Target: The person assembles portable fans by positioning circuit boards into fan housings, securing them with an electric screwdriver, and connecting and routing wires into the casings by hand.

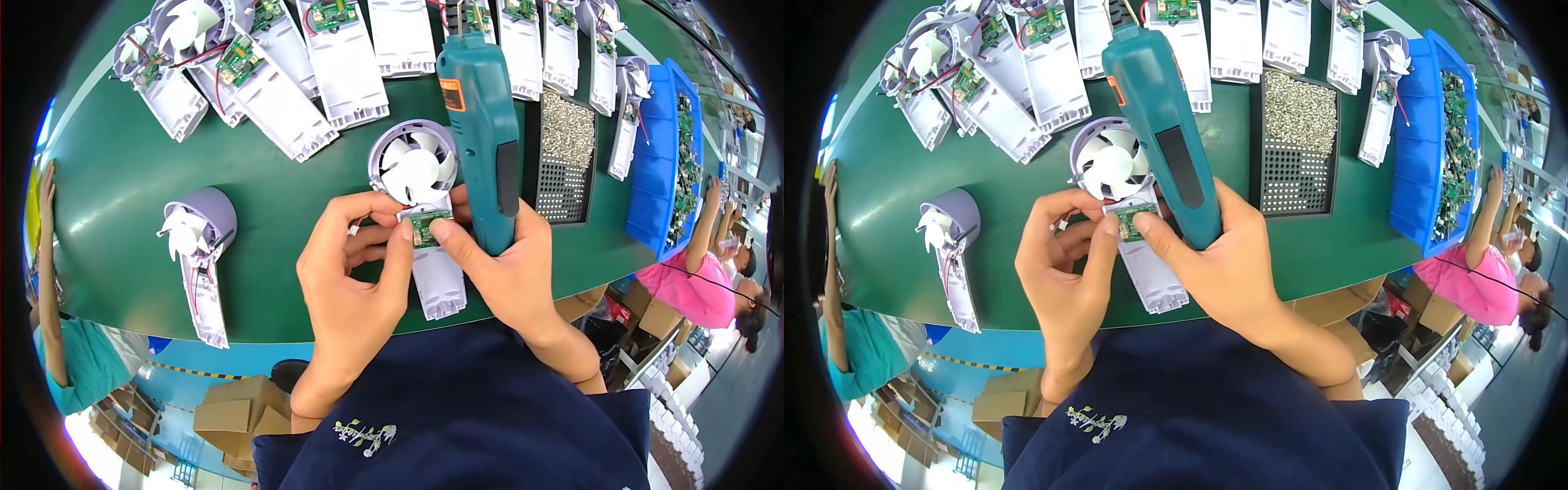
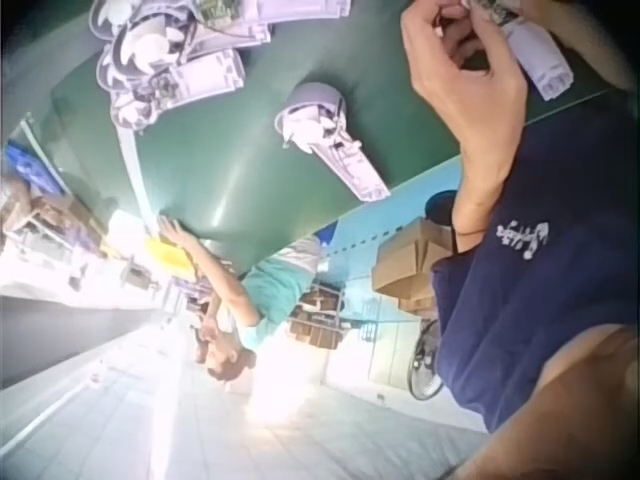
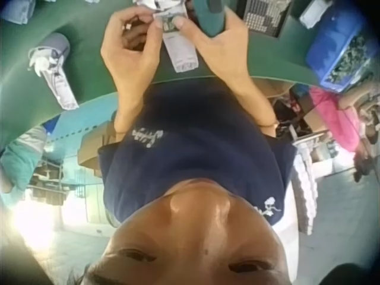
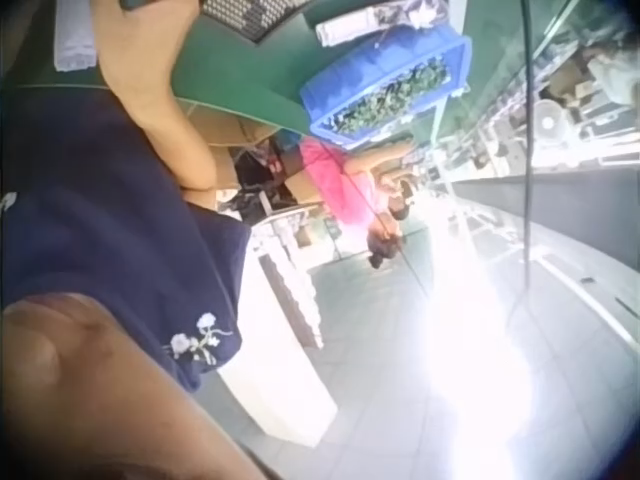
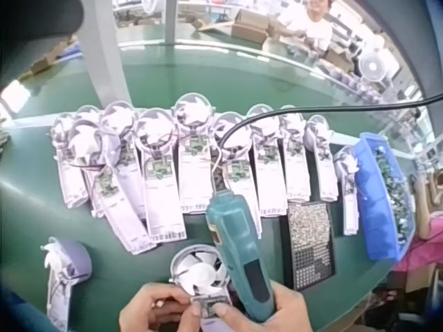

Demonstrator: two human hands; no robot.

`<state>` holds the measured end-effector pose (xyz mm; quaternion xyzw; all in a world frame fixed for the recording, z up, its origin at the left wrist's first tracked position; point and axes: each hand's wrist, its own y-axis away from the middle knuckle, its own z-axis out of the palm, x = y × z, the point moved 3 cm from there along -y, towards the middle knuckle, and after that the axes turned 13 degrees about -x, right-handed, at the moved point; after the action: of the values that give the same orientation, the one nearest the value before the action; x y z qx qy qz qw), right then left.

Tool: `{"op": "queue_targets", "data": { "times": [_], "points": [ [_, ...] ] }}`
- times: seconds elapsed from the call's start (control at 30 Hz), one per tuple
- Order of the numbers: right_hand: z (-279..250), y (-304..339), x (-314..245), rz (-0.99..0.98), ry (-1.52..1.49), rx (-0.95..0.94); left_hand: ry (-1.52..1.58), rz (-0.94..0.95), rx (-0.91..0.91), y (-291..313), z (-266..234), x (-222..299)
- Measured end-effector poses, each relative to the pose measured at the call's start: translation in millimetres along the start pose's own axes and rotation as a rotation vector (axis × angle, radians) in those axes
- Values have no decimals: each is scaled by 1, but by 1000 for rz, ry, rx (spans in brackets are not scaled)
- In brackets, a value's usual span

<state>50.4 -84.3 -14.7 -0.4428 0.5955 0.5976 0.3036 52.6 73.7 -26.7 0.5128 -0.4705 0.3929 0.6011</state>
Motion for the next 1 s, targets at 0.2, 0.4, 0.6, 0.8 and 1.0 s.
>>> {"op": "queue_targets", "data": {
  "times": [0.2,0.4,0.6,0.8,1.0],
  "points": [
    [0,-2,-5,108,8,68,73,-39,-31,0,1,2],
    [1,-2,-4,66,57,63,83,-43,-11,3,6,-1],
    [3,2,3,36,19,92,36,-13,12,3,12,-1],
    [3,1,1,13,5,91,24,-24,0,5,10,-2],
    [4,-4,-4,70,58,73,48,-52,-13,3,6,2]
  ]
}}
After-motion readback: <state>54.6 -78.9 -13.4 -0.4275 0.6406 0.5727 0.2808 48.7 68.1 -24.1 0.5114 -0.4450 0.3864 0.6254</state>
